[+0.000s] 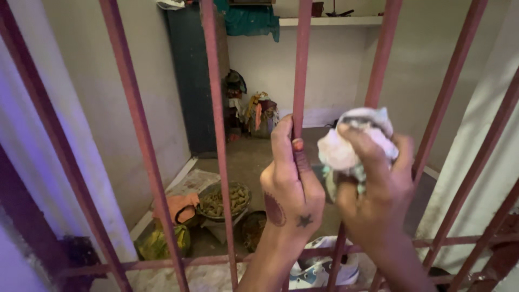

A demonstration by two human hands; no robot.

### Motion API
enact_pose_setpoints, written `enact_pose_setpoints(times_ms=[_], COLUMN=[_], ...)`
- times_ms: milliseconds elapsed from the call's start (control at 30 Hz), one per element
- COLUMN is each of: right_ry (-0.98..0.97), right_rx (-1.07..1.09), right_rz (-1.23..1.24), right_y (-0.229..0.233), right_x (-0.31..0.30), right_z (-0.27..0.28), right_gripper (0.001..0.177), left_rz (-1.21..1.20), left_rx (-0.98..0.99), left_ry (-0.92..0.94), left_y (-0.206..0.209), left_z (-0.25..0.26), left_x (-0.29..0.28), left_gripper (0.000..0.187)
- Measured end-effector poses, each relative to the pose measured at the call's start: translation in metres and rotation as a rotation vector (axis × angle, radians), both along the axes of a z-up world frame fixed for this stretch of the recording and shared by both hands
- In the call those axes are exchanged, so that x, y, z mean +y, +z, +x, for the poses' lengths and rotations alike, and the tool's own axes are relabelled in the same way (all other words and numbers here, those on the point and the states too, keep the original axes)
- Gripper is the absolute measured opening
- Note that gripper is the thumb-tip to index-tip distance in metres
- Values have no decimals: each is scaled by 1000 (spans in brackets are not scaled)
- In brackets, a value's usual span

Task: The person wipes the vertical metal bars of a gate or divider using a cloth, moving the cloth up and down the length of the bars.

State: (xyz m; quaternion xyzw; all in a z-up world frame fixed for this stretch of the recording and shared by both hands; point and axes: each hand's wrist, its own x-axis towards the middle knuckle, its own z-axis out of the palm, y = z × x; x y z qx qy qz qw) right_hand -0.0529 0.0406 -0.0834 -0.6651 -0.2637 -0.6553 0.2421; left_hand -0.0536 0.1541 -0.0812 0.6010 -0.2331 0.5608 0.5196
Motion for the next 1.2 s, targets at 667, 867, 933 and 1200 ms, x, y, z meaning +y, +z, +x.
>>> enact_pose_setpoints(times_ms=[667,867,933,1200], right_ry=[65,610,973,538], right_rx=[127,272,524,85], right_rz=[22,179,200,15], right_y=[-11,14,14,42], right_x=[-8,-9,-11,-13], right_z=[-12,-30,-45,-26], right_gripper=[68,61,79,61], left_rz=[49,161,184,-186], left_rx=[-180,-429,-387,-416], left_ry=[252,450,515,440], left_y=[-3,15,23,78], left_z=[0,-22,-29,3], left_x=[0,-20,-31,13], left_gripper=[38,43,31,30])
